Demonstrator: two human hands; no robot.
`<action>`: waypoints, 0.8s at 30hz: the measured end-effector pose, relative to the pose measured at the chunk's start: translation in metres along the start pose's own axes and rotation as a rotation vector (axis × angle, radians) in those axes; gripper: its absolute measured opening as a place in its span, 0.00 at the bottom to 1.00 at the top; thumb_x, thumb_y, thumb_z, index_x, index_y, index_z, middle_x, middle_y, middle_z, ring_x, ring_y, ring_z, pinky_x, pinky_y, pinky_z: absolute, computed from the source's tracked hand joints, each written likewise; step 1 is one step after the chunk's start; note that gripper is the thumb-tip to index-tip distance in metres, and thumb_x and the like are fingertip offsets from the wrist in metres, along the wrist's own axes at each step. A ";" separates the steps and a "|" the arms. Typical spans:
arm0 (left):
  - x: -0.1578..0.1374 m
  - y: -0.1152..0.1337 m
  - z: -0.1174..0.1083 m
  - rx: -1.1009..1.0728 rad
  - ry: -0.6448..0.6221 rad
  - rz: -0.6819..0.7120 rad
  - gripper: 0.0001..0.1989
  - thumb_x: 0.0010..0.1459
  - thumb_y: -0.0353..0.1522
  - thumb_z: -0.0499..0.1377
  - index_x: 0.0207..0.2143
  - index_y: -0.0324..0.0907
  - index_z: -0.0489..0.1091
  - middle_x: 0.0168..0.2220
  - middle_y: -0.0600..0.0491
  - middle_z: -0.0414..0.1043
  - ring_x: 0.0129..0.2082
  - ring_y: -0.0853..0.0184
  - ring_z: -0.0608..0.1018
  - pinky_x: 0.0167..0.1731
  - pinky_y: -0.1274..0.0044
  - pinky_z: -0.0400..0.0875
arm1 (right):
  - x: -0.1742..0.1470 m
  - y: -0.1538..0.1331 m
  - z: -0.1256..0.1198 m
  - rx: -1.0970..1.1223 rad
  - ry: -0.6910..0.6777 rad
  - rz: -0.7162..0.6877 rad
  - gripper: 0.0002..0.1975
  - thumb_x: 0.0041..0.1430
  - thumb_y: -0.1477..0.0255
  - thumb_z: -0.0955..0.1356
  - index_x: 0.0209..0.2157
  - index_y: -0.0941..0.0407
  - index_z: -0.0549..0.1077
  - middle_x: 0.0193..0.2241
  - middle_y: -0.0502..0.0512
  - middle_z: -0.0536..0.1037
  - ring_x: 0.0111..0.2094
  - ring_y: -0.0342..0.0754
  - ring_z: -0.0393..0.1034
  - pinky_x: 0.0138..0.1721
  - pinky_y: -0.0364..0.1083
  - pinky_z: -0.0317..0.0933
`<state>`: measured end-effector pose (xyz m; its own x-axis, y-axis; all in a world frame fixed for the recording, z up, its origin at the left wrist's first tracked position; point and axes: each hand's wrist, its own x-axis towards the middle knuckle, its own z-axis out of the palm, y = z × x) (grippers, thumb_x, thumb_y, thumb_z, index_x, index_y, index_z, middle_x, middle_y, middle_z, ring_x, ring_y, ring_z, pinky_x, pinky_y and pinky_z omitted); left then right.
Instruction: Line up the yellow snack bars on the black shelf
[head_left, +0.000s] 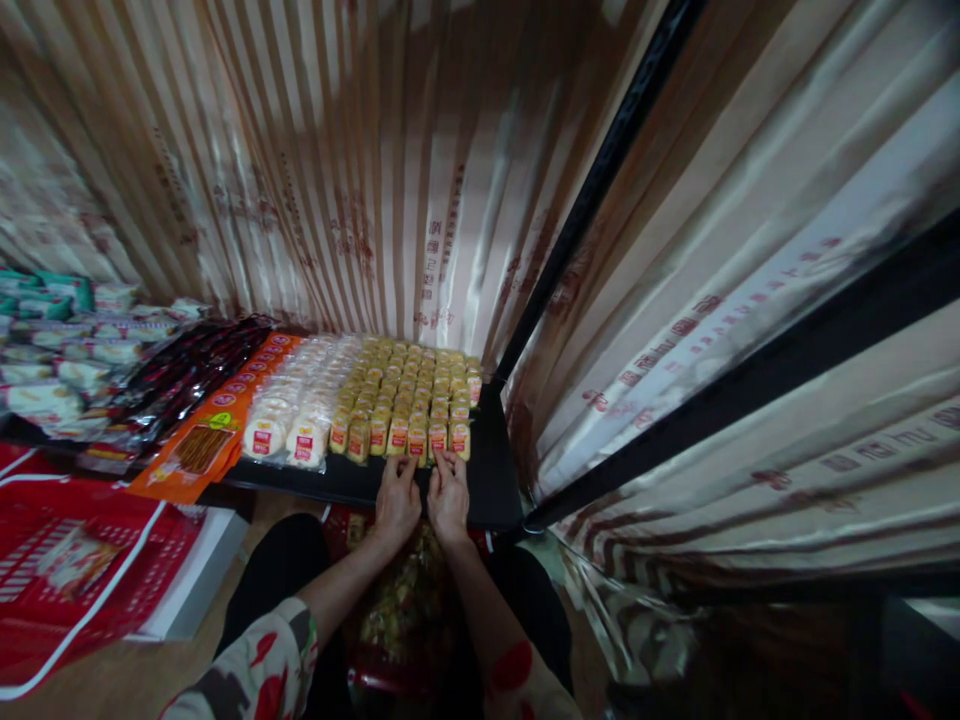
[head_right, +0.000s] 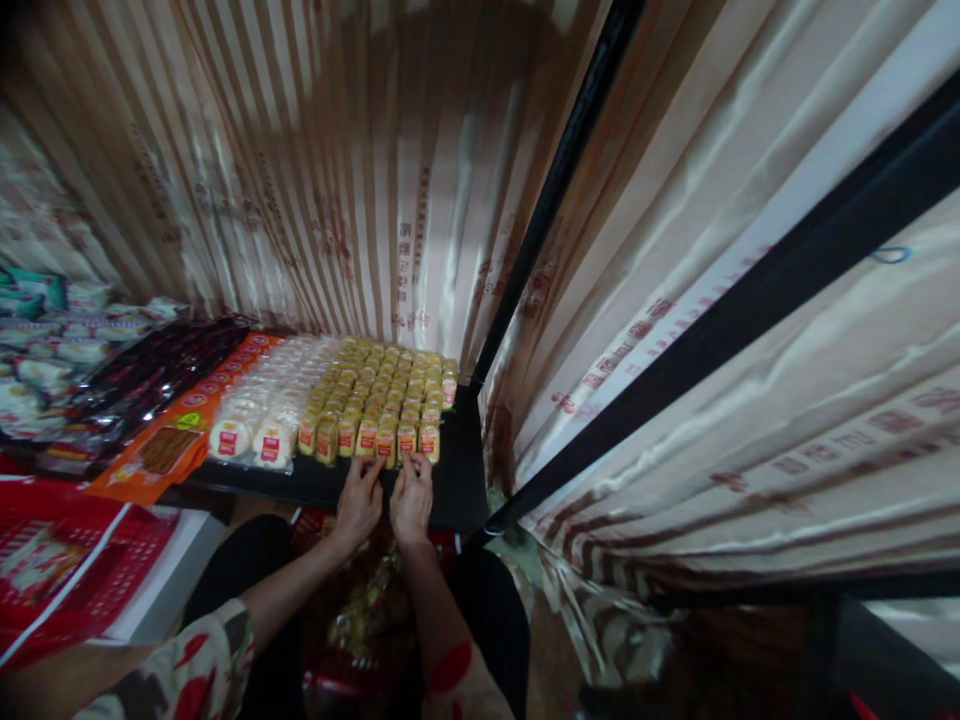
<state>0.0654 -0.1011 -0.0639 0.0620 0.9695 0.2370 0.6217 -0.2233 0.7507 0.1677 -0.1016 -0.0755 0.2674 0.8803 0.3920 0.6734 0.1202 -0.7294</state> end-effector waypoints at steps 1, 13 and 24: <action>0.001 0.000 0.000 0.018 -0.007 0.016 0.25 0.50 0.22 0.48 0.51 0.41 0.67 0.44 0.47 0.62 0.47 0.64 0.68 0.51 0.71 0.66 | 0.000 0.000 0.000 -0.008 -0.008 0.005 0.23 0.57 0.78 0.57 0.51 0.53 0.70 0.44 0.59 0.68 0.41 0.48 0.67 0.45 0.48 0.64; 0.002 -0.014 0.007 0.070 -0.026 0.146 0.29 0.50 0.21 0.48 0.56 0.39 0.61 0.54 0.44 0.60 0.56 0.60 0.62 0.57 0.68 0.59 | 0.001 0.002 0.004 -0.109 -0.089 0.042 0.28 0.56 0.77 0.57 0.60 0.51 0.57 0.46 0.60 0.67 0.43 0.51 0.68 0.42 0.48 0.65; -0.042 -0.017 -0.020 0.027 -0.078 0.178 0.17 0.53 0.22 0.47 0.43 0.39 0.69 0.43 0.47 0.66 0.47 0.65 0.68 0.51 0.74 0.64 | -0.035 -0.013 -0.014 0.144 -0.054 -0.123 0.17 0.60 0.75 0.56 0.46 0.58 0.69 0.40 0.60 0.73 0.41 0.46 0.69 0.45 0.46 0.63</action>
<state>0.0366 -0.1399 -0.0746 0.2321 0.9201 0.3155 0.6161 -0.3901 0.6843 0.1593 -0.1403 -0.0715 0.1493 0.8778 0.4552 0.5920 0.2893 -0.7522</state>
